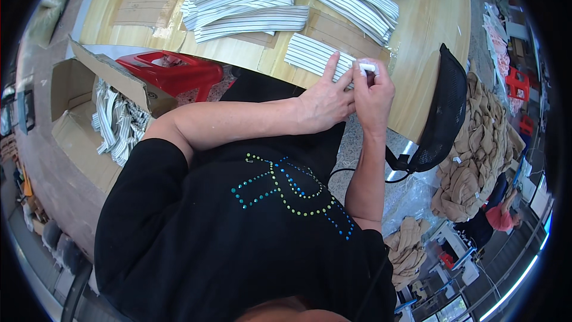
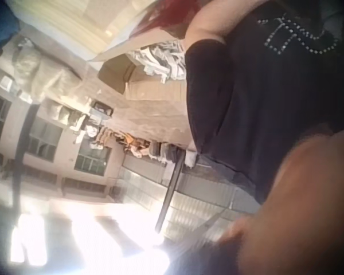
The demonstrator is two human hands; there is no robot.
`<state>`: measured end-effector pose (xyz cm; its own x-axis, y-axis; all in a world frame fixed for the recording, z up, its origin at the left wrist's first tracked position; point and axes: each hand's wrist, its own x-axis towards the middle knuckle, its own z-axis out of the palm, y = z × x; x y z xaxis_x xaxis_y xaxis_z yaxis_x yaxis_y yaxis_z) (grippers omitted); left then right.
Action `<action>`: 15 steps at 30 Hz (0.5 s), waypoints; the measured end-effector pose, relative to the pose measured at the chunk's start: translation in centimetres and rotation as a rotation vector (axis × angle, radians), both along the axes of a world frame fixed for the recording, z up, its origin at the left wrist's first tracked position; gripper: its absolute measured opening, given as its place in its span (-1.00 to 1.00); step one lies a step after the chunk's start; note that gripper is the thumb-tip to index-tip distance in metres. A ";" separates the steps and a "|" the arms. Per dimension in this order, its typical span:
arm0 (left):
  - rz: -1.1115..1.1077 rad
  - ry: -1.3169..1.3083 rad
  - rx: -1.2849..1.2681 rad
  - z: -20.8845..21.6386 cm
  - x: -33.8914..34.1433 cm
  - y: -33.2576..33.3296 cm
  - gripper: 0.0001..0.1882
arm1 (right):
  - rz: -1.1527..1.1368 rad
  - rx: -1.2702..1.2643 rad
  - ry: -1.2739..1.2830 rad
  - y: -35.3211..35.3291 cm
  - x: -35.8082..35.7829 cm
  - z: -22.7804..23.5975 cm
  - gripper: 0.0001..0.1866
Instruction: Mark white fabric strips with a pen and organize them into a cardboard box.
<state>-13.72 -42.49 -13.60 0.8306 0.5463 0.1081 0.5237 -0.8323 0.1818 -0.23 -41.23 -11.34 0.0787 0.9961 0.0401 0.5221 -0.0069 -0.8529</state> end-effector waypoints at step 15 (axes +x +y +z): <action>0.084 -0.387 0.075 -3.2 1.2 0.0 -0.59 | 0.097 -0.066 -0.206 1.9 -3.8 1.0 -0.86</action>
<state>-12.49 -42.52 -16.83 0.6735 0.5893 0.4463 0.4952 -0.8079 0.3195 -4.01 -39.31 -10.31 -0.0205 0.9996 -0.0200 0.6857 -0.0005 -0.7279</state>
